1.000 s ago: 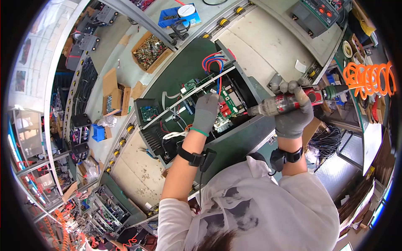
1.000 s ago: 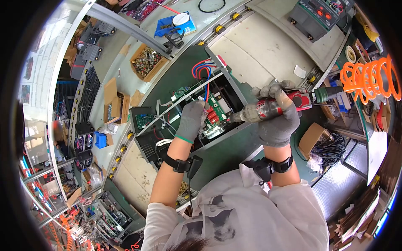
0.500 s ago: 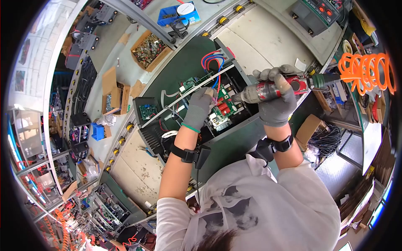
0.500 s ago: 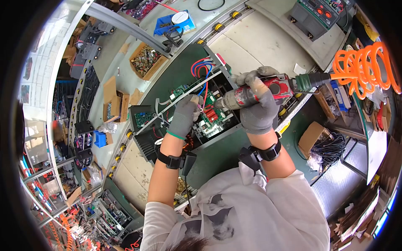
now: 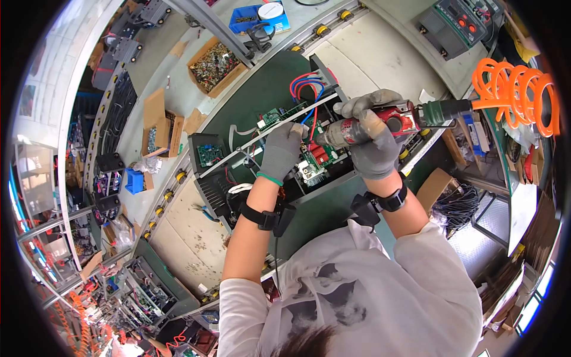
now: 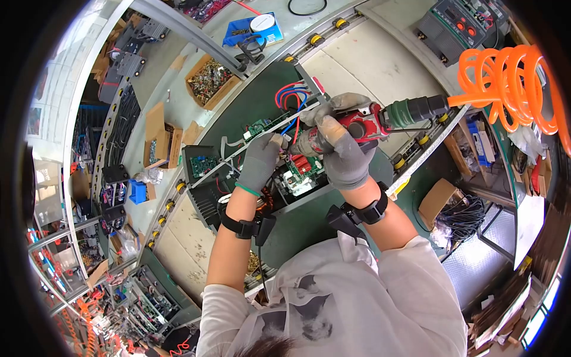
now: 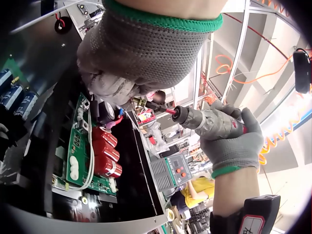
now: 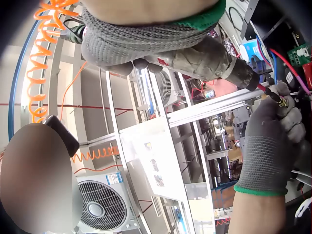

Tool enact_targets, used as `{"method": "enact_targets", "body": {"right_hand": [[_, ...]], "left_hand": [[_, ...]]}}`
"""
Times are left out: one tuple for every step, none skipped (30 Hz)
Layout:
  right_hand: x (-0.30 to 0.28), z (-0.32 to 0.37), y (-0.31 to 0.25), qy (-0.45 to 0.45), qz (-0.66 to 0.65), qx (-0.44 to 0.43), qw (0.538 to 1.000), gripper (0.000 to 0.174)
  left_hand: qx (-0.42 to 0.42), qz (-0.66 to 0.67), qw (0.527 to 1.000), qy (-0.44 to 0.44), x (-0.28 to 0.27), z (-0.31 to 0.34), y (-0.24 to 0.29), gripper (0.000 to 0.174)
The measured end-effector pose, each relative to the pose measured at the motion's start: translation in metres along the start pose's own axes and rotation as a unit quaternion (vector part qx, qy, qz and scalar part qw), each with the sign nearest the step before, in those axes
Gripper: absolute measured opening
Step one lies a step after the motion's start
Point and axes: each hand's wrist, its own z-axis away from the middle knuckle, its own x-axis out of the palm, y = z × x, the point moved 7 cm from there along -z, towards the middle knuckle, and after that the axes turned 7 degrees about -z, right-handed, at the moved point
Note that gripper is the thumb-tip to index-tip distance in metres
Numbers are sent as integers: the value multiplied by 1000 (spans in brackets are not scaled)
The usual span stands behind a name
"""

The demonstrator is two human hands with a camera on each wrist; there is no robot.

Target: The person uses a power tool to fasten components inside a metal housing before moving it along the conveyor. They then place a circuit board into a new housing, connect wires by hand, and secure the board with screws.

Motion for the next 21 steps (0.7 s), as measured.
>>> {"method": "enact_targets", "body": {"right_hand": [[0, 0, 1, -6, -6, 1, 1000, 29], [-1, 1, 2, -6, -7, 2, 1000, 29], [-2, 1, 3, -7, -5, 10, 1000, 29], [-3, 2, 5, -7, -4, 17, 1000, 30], [-4, 3, 6, -6, -3, 18, 1000, 30], [-3, 4, 7, -9, -12, 19, 1000, 30], [-3, 5, 9, -12, -20, 22, 999, 30], [-2, 6, 12, -12, -19, 24, 999, 30], [1, 6, 13, -32, -10, 15, 999, 29], [4, 7, 14, -51, 0, 5, 999, 29], [5, 8, 17, -52, 25, 13, 998, 30], [4, 10, 20, -53, 24, 14, 998, 30], [6, 11, 24, -67, 45, 19, 997, 30], [8, 12, 27, -83, 65, 25, 994, 31], [13, 14, 30, -67, 29, 60, 996, 31], [14, 14, 31, -69, 29, 62, 995, 31], [14, 13, 34, -73, 84, 65, 992, 29], [13, 13, 36, -78, 139, 66, 985, 27], [18, 14, 36, -70, 114, 100, 986, 28], [17, 14, 37, -73, 113, 103, 986, 28], [16, 13, 40, -82, 121, 102, 984, 29]], "left_hand": [[0, 0, 1000, 2, -1, -1, -1, 24], [5, -8, 1000, -3, -1, -2, -3, 24], [10, -15, 1000, -7, -2, -2, -3, 23], [10, -14, 1000, -7, -3, -2, -3, 23], [23, -20, 999, -10, -3, -2, -1, 24], [35, -26, 999, -13, -4, -1, 3, 25], [34, -25, 999, -13, -5, 0, 4, 25], [27, -31, 999, -22, -6, 0, 5, 26], [21, -38, 999, -31, -6, 0, 7, 27], [20, -38, 999, -31, -7, 1, 8, 27], [48, -99, 994, -21, -9, 2, 14, 27], [74, -159, 984, -10, -11, 3, 19, 27], [52, -199, 979, -4, -12, 4, 22, 24], [51, -198, 979, -2, -11, 4, 22, 24], [81, -282, 956, 25, -11, 5, 26, 23], [111, -362, 924, 51, -10, 6, 32, 23], [90, -371, 923, 52, -10, 5, 30, 22], [89, -370, 923, 54, -11, 5, 33, 22], [81, -375, 922, 46, -11, 6, 33, 23], [74, -380, 921, 38, -11, 5, 33, 26], [60, -382, 921, 39, -12, 2, 31, 26]]}}
